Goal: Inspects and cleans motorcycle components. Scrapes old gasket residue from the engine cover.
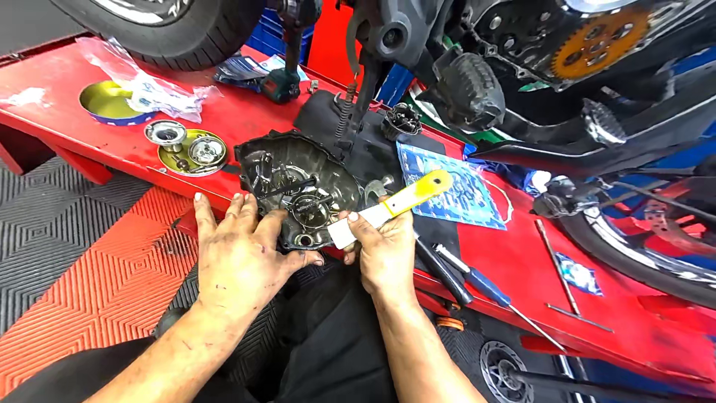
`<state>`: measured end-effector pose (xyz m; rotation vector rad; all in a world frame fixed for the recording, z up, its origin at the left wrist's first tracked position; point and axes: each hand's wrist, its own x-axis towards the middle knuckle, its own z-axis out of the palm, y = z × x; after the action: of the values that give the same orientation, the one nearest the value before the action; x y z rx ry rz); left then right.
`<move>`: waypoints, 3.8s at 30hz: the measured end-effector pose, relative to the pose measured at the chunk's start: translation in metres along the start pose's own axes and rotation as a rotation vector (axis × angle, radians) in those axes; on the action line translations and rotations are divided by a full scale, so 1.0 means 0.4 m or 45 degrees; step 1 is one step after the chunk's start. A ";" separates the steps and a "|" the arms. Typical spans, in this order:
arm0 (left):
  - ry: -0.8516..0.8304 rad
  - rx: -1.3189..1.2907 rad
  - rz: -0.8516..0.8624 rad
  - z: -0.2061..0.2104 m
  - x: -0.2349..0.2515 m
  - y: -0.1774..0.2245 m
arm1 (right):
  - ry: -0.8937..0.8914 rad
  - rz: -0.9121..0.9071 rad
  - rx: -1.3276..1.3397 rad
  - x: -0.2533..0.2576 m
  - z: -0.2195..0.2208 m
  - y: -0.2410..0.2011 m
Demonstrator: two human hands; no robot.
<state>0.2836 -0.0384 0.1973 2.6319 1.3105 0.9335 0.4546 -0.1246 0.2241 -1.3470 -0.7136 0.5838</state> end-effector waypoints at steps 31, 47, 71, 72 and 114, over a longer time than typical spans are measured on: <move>-0.196 0.031 0.164 -0.056 0.031 -0.094 | -0.419 -0.189 0.437 0.050 -0.103 0.010; -0.120 -0.266 0.309 0.005 0.013 -0.102 | 0.024 0.128 0.000 0.061 -0.074 0.011; -0.093 -0.153 0.329 0.019 0.002 -0.074 | -0.142 -0.091 0.014 0.024 -0.113 0.016; -0.089 -0.145 0.328 0.018 0.003 -0.074 | -0.094 -0.083 0.042 0.034 -0.120 0.018; -0.136 -0.136 0.283 0.009 0.005 -0.064 | -0.126 0.030 0.091 0.061 -0.123 0.013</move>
<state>0.2684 -0.0199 0.1875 2.7401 0.9330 0.8466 0.5076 -0.1382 0.2181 -1.2683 -0.7512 0.6924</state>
